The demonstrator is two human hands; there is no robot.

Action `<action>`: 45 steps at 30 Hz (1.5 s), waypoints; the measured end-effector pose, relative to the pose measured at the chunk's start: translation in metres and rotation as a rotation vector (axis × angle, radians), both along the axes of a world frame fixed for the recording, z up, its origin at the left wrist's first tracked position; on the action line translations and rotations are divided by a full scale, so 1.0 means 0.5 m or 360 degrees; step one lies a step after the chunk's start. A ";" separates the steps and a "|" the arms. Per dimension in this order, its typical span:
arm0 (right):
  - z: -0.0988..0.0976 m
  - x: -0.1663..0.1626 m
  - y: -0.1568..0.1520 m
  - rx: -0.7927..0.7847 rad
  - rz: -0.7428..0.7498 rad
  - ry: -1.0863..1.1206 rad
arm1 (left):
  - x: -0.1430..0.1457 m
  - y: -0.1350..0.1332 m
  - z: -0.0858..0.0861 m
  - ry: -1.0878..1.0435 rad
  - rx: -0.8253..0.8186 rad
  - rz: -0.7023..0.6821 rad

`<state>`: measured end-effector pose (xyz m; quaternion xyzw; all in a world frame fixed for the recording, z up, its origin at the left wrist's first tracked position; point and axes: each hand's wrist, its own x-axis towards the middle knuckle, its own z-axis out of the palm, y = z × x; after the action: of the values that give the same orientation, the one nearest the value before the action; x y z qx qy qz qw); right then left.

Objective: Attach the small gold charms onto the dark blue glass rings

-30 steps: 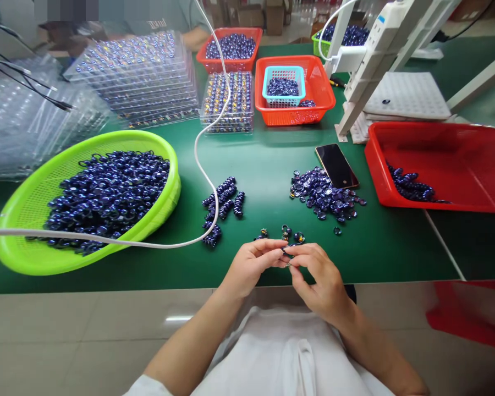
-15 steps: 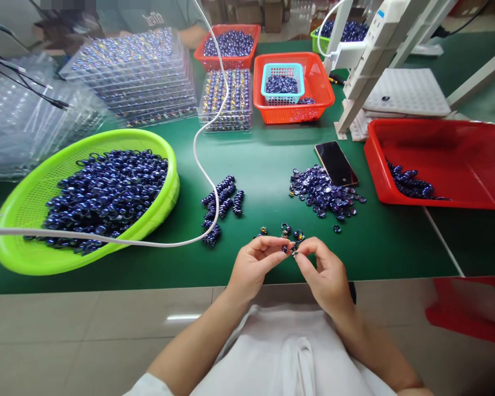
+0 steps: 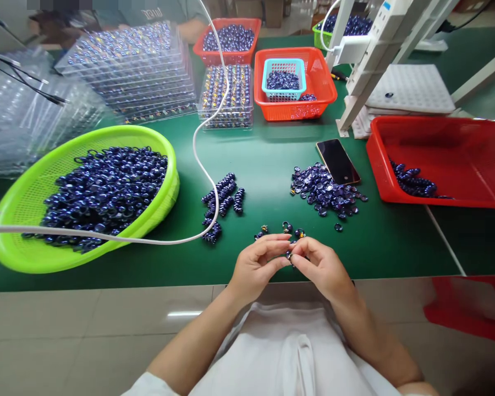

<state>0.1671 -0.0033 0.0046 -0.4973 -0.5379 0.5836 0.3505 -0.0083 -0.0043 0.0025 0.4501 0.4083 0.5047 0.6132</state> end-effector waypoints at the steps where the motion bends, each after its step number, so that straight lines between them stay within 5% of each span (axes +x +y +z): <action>1: 0.000 0.001 0.001 -0.0014 0.0013 -0.0006 | -0.003 0.001 -0.001 0.0077 0.0030 -0.0030; 13: 0.002 0.001 0.007 0.0027 -0.0025 -0.0012 | -0.001 -0.001 0.001 0.0325 0.0058 0.0019; 24: 0.039 0.001 0.019 0.0343 0.0002 -0.0464 | 0.001 -0.011 0.017 0.0553 0.0032 0.0072; 32: 0.029 0.007 0.018 0.0489 -0.0001 -0.0318 | -0.005 0.009 0.036 0.0163 -0.0517 0.0104; 40: 0.008 0.030 -0.007 0.0660 -0.0043 -0.0359 | 0.002 0.013 0.028 0.0098 -0.0493 0.0156; 45: 0.004 0.024 -0.004 0.1011 0.0054 -0.0370 | 0.007 0.016 0.024 0.0063 -0.0536 0.0126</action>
<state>0.1789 -0.0053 0.0067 -0.4174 -0.7375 0.3320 0.4144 -0.0048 0.0035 0.0147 0.3343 0.5166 0.4440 0.6514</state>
